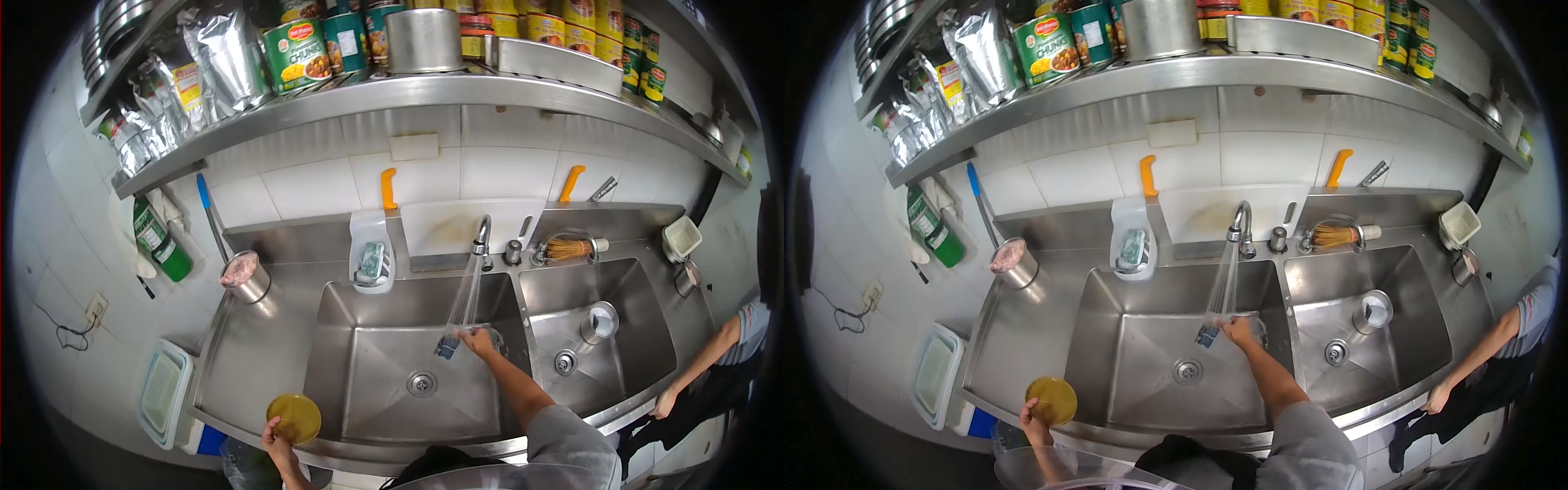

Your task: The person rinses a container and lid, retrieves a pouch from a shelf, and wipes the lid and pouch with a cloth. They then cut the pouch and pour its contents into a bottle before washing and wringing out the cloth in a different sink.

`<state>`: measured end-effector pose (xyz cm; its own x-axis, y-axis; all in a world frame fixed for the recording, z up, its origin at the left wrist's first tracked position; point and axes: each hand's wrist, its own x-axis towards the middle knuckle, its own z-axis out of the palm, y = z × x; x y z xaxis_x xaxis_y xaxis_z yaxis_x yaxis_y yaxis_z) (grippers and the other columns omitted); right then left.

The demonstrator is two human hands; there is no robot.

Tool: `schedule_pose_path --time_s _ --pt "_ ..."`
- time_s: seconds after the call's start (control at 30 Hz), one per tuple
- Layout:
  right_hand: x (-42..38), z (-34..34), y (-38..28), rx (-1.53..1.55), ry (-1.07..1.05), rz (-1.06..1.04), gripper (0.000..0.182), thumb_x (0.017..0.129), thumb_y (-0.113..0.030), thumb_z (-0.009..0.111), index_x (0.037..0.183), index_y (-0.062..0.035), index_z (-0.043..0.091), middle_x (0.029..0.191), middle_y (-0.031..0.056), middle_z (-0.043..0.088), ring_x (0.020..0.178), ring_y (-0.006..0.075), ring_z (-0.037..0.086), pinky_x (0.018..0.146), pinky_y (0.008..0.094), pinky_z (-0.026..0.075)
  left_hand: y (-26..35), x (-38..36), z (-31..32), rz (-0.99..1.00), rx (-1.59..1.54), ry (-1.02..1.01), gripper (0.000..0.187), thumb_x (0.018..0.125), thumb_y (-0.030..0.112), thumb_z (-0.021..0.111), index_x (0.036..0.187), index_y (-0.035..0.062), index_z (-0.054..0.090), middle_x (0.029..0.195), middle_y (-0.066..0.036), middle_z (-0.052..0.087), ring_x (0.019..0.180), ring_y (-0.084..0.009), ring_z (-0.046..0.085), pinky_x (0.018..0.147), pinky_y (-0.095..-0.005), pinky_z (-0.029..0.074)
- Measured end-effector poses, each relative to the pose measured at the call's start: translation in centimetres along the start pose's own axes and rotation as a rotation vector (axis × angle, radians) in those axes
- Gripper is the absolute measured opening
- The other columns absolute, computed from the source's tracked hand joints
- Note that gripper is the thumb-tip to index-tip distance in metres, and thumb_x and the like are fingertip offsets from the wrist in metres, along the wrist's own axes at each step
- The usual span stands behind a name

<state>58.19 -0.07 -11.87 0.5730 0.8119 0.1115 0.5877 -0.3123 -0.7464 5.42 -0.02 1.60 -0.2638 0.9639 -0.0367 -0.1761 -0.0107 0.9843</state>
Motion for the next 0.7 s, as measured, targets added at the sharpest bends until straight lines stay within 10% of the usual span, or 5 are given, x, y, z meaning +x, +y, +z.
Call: schedule_pose_path --time_s 0.13,0.23,0.47,0.63,0.7 --pt "1.0 -1.0 -1.7 0.496 -0.35 0.915 0.052 0.079 -0.056 0.05 0.07 -0.0054 0.054 0.073 0.0074 0.058 0.07 0.024 0.058 0.064 0.033 0.047 -1.5 0.6 -1.0 0.056 -0.017 -0.033 0.025 0.077 -0.008 0.041 0.094 0.0027 0.056 0.093 -0.01 0.057 0.081 -0.0201 0.059 0.067 -0.0319 0.053" --pt "2.5 2.7 6.0 1.411 -0.896 0.869 0.05 0.079 -0.057 0.049 0.079 -0.0074 0.052 0.072 0.005 0.056 0.059 0.0187 0.056 0.052 0.0287 0.047 -1.3 0.3 -1.0 0.038 -0.06 -0.049 0.025 0.078 -0.008 0.041 0.094 0.0041 0.056 0.093 -0.01 0.057 0.081 -0.0206 0.059 0.066 -0.0329 0.053" --pt "3.1 -0.5 1.1 1.477 -0.573 0.928 0.042 0.081 -0.052 0.051 0.079 -0.0103 0.051 0.071 0.0021 0.055 0.058 0.0118 0.055 0.047 0.026 0.046 -0.4 -0.4 -0.6 -0.004 -0.069 -0.055 0.027 0.078 -0.008 0.04 0.095 0.0047 0.056 0.095 -0.011 0.056 0.079 -0.0229 0.06 0.061 -0.0346 0.055" --pt "-0.5 -3.0 -5.3 -0.197 -0.29 -0.316 0.028 0.074 -0.036 0.065 0.081 -0.0098 0.058 0.073 0.0097 0.058 0.073 0.0242 0.058 0.065 0.035 0.048 -0.9 0.1 -0.5 0.007 -0.078 -0.095 0.028 0.077 -0.009 0.039 0.095 0.0036 0.056 0.097 -0.01 0.056 0.079 -0.0223 0.06 0.062 -0.0334 0.054" --pt "-0.4 -3.5 -4.1 -0.259 -0.199 -0.357 0.025 0.072 -0.032 0.066 0.082 -0.0097 0.06 0.076 0.0112 0.059 0.077 0.0269 0.058 0.068 0.0373 0.047 -1.4 0.2 -0.5 0.036 0.011 -0.043 0.028 0.076 -0.009 0.04 0.096 0.0032 0.056 0.096 -0.01 0.056 0.079 -0.021 0.059 0.063 -0.0323 0.053"
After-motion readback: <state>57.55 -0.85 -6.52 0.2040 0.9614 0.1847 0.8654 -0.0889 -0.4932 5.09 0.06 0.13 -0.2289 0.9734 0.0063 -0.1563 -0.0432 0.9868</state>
